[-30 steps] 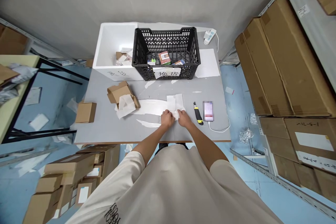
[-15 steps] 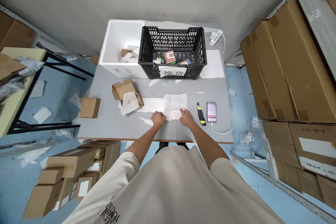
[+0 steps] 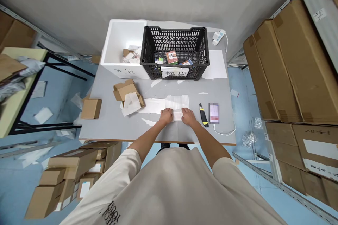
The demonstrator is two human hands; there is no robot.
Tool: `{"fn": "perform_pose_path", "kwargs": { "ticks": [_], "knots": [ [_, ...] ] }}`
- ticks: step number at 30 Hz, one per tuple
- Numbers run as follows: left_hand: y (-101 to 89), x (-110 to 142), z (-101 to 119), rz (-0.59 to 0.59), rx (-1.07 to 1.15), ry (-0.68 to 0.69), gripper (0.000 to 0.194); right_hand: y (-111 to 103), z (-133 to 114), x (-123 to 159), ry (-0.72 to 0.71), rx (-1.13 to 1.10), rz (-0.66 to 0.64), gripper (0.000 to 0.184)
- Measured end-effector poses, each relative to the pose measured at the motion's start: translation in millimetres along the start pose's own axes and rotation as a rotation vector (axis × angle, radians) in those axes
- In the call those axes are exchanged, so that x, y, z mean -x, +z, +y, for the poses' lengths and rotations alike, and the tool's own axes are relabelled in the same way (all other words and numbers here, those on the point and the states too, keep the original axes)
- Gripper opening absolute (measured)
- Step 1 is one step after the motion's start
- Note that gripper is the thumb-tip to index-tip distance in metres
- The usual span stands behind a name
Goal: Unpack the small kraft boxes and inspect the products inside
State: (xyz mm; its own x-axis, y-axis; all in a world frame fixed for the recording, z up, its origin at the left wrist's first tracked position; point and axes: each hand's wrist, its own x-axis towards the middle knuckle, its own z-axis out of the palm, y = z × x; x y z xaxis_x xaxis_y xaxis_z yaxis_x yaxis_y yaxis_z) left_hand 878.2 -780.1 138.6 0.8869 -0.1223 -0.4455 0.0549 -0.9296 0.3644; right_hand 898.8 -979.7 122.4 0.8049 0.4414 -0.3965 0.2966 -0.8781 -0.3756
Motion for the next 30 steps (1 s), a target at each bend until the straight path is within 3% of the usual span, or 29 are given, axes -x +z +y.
{"fn": "perform_pose_path", "kwargs": {
  "ticks": [6,15,20,25,28,30],
  "knots": [
    [4.7,0,-11,-0.016,0.008,0.039,0.033,-5,5,-3,0.047,-0.138,0.038,0.032],
    [6.8,-4,-11,0.005,0.138,-0.006,0.043,-7,11,-6,0.152,-0.283,0.015,0.046],
    [7.0,-10,-7,0.082,0.235,-0.141,0.044,-5,18,-3,0.051,-0.259,-0.034,0.018],
    [9.1,-10,-9,-0.002,0.135,-0.077,0.035,-1,16,5,-0.056,-0.239,-0.022,0.070],
    [14.0,-1,-12,-0.077,0.044,0.015,0.073,5,13,6,-0.039,-0.180,-0.017,0.095],
    [18.6,6,-13,-0.121,-0.031,0.055,0.097,9,12,6,-0.021,-0.131,-0.033,0.102]
  ]
}}
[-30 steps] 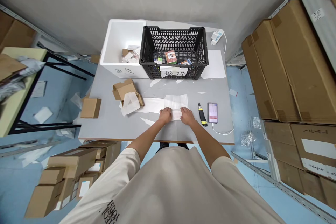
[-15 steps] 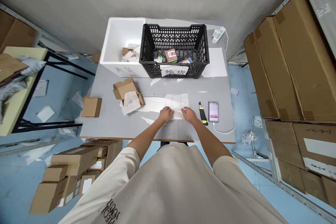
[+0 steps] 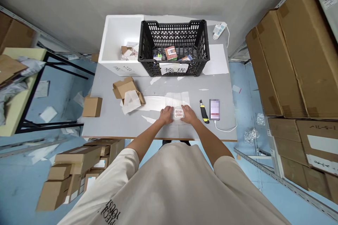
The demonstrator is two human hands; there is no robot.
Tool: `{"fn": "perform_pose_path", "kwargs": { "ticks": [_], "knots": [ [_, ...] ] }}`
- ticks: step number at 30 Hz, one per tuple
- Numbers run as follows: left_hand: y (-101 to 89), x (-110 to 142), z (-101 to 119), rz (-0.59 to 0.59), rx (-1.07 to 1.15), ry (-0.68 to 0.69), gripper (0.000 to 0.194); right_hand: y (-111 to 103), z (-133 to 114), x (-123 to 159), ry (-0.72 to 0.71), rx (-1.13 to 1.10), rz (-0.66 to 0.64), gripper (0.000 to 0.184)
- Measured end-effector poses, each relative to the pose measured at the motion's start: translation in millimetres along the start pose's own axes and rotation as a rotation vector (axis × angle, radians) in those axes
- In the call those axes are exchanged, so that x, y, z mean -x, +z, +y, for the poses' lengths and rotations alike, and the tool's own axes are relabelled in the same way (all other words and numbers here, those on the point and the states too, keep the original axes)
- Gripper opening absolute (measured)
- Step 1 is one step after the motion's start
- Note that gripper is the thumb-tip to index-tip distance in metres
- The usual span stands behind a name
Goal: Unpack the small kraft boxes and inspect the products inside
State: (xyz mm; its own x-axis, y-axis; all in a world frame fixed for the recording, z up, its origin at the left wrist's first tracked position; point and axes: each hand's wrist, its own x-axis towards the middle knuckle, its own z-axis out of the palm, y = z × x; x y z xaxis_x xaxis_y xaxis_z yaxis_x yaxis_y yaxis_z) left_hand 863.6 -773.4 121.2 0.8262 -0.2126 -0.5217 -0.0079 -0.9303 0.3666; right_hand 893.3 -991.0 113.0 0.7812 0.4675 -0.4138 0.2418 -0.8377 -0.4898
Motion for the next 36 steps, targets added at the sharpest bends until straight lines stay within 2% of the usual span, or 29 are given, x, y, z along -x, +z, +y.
{"fn": "perform_pose_path", "kwargs": {
  "ticks": [3,12,15,17,21,27,32,36],
  "knots": [
    [7.4,8,0,-0.039,-0.103,0.006,0.109,4,0,-1,0.023,0.053,-0.014,0.100],
    [10.1,10,-3,-0.057,-0.159,-0.023,0.110,13,-2,1,0.027,0.168,0.022,0.083],
    [8.7,12,-4,-0.033,-0.137,-0.023,0.106,11,-3,2,0.013,0.167,0.033,0.080],
    [4.8,14,-4,0.022,-0.094,-0.009,0.096,5,-4,2,-0.002,0.154,0.047,0.079],
    [-13.3,24,1,0.187,-0.008,0.078,0.077,-16,-14,11,-0.040,0.103,0.126,0.076],
    [-56.6,52,21,0.285,0.131,0.293,0.075,-58,-45,39,-0.177,-0.078,0.206,0.077],
    [-93.8,73,32,0.351,0.112,0.320,0.076,-87,-63,51,-0.267,-0.147,0.267,0.080],
    [-116.2,81,35,0.426,0.096,0.331,0.083,-104,-79,53,-0.329,-0.152,0.339,0.080]
  ]
}}
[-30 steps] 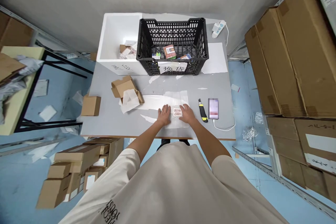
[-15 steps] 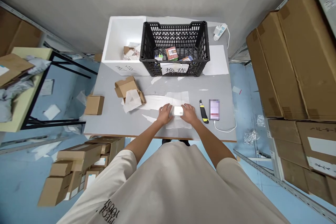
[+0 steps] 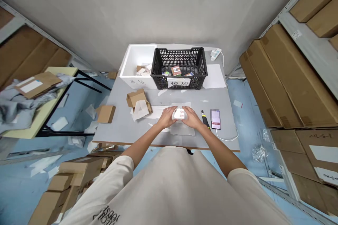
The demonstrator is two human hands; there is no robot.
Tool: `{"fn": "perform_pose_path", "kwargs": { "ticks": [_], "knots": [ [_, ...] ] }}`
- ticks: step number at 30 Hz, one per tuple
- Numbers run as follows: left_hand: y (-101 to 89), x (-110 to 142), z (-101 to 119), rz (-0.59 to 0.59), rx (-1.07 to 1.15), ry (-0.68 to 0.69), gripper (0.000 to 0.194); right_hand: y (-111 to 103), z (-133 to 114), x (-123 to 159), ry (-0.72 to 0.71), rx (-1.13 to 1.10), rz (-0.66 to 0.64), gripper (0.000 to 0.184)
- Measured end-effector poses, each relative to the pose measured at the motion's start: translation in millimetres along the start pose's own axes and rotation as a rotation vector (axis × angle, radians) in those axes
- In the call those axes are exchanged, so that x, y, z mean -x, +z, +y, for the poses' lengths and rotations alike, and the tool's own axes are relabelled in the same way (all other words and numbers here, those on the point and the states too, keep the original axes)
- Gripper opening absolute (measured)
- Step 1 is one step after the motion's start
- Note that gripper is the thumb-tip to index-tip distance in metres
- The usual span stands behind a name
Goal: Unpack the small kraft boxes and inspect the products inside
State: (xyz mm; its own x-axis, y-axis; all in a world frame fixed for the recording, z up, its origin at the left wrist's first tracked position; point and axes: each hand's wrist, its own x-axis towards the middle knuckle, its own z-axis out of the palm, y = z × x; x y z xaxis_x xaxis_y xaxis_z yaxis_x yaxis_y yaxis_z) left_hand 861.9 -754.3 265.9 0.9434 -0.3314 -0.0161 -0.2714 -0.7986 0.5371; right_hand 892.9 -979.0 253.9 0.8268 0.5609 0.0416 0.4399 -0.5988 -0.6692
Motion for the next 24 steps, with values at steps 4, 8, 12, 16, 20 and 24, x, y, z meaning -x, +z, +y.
{"fn": "perform_pose_path", "kwargs": {
  "ticks": [4,8,12,16,20,24],
  "knots": [
    [-15.5,-2,3,0.037,-0.005,-0.018,0.094,-11,-19,-7,-0.037,-0.036,0.045,0.085],
    [-28.1,-1,6,0.029,-0.022,0.021,0.083,-19,-33,-13,-0.041,-0.013,0.038,0.090],
    [-37.2,0,12,0.023,-0.026,0.047,0.082,-23,-39,-17,-0.060,0.016,-0.002,0.092],
    [-42.1,0,13,0.037,0.010,0.007,0.090,-20,-36,-18,-0.076,-0.043,-0.003,0.099],
    [-42.5,1,10,0.059,0.152,0.019,0.098,-14,-28,-16,-0.006,-0.096,-0.029,0.106],
    [-39.7,2,9,0.090,0.273,0.059,0.088,-7,-25,-16,-0.007,-0.152,-0.028,0.094]
  ]
}}
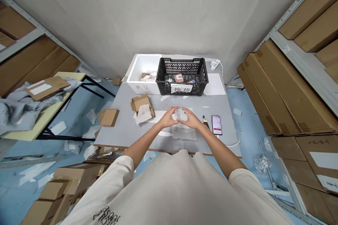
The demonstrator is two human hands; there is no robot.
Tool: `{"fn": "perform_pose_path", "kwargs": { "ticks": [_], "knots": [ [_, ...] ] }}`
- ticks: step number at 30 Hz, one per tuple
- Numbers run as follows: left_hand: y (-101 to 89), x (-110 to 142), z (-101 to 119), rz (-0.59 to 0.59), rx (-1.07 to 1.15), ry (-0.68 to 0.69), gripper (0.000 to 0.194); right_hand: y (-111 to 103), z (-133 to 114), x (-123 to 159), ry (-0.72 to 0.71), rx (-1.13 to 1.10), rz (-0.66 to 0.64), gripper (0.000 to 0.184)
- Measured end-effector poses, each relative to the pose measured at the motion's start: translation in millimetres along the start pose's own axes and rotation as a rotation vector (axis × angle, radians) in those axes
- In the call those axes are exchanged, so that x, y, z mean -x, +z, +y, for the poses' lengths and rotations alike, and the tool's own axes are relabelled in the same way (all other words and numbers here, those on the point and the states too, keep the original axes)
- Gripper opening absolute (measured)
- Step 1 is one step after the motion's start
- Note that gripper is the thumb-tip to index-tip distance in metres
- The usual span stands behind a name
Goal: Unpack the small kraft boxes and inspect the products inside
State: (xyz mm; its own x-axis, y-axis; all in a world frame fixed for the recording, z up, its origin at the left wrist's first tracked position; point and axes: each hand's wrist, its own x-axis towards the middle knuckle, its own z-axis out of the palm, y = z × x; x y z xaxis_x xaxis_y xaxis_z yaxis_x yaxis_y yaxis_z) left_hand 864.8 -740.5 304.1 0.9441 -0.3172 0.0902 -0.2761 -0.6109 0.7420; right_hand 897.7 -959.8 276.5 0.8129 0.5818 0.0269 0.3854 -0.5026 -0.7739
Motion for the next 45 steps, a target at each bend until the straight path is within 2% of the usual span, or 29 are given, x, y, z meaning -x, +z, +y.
{"fn": "perform_pose_path", "kwargs": {
  "ticks": [3,7,16,21,26,29,33,36,40,42,45],
  "knots": [
    [1.3,0,-1,0.018,0.027,0.001,0.082,3,0,-2,-0.029,-0.046,-0.002,0.086],
    [1.5,0,-4,-0.014,0.011,-0.014,0.083,3,-1,-4,0.011,-0.066,0.004,0.079],
    [2.9,4,-9,-0.028,-0.264,-0.046,0.078,1,-7,-2,0.052,-0.026,0.029,0.076],
    [-0.6,4,-7,-0.039,-0.324,-0.032,0.077,4,-4,-2,0.085,-0.111,0.020,0.082],
    [-1.8,4,-4,-0.048,-0.353,-0.090,0.087,9,-7,-6,0.115,-0.255,0.058,0.092],
    [-0.5,2,-2,-0.050,-0.345,-0.104,0.081,9,-16,-8,0.143,-0.274,0.080,0.091],
    [1.6,-1,-2,-0.007,-0.291,-0.098,0.070,6,-28,-10,0.145,-0.250,0.082,0.088],
    [3.3,-3,-4,0.038,-0.211,-0.085,0.071,5,-29,-10,0.124,-0.308,0.076,0.086],
    [6.4,-3,-10,0.094,0.035,-0.044,0.082,5,-18,-9,0.118,-0.450,0.061,0.070],
    [8.2,-2,-12,0.102,0.171,-0.043,0.082,6,-11,-8,0.110,-0.414,0.058,0.065],
    [11.3,0,-14,0.094,0.348,-0.043,0.082,8,-4,-6,0.068,-0.290,0.051,0.075]
  ]
}}
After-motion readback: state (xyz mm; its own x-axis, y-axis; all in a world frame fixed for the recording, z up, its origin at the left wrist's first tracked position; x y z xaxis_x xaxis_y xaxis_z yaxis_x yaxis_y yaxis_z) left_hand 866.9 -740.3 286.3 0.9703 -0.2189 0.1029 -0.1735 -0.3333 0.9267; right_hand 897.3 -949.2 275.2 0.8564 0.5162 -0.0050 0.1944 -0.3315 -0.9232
